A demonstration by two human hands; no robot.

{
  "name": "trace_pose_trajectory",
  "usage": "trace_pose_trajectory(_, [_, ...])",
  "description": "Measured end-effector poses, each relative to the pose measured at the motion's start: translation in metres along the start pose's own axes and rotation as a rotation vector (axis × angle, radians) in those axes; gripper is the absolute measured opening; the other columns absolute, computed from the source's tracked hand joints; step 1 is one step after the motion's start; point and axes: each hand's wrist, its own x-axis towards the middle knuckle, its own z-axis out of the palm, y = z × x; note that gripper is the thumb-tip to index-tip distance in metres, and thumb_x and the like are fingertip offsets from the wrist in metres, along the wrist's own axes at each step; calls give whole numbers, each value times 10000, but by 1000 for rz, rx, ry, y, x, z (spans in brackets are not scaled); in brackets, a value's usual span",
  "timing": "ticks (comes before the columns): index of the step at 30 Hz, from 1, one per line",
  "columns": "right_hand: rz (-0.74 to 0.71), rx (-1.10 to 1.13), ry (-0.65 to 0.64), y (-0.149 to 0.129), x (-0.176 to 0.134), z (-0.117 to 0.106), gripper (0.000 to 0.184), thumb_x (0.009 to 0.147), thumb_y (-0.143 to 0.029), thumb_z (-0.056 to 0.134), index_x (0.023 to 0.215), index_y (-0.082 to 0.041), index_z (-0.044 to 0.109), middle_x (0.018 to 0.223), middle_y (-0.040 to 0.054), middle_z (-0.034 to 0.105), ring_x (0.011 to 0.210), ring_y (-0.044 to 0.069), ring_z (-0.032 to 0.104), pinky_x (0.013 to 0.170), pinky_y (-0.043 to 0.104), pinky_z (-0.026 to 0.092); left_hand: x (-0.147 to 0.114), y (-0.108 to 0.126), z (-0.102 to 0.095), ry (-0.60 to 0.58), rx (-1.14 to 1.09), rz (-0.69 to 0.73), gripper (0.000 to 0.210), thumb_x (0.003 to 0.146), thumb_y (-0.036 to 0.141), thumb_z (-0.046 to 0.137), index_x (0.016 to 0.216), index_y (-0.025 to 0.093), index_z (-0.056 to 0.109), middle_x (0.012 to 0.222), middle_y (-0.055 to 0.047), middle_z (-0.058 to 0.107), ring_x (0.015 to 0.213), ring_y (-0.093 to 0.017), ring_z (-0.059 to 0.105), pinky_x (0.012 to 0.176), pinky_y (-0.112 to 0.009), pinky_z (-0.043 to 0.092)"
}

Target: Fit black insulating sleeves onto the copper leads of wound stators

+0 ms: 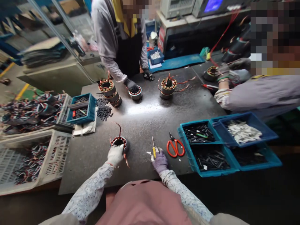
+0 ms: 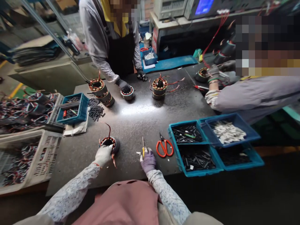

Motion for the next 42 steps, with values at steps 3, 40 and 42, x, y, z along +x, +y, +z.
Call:
trace_pose_trajectory(3, [1,9,-26,-1,0,-4,539,896,-240,531,1425,-138,519,1456,168,499,1202,253,561,1022,357,433,1,1,1,-8,5,-18,592,812,187,598,1401,212,541,1313,-162,628,1258,-292,565,1064,-383,434])
trace_pose_trajectory(40, [-297,127,-27,10,-34,-11,465,888,-258,475,1303,-85,594,1240,179,652,1100,250,637,996,380,490,-63,-89,14,252,-264,368,482,814,55,512,1229,257,653,1354,-87,625,1347,-251,486,1186,-508,247])
trace_pose_trajectory(42, [-267,236,-52,-6,-49,5,471,850,-250,514,1286,-102,615,1194,158,686,1043,235,669,982,363,511,-43,-81,20,191,-292,614,429,849,75,512,1191,278,673,1355,-72,630,1352,-224,485,1204,-485,221])
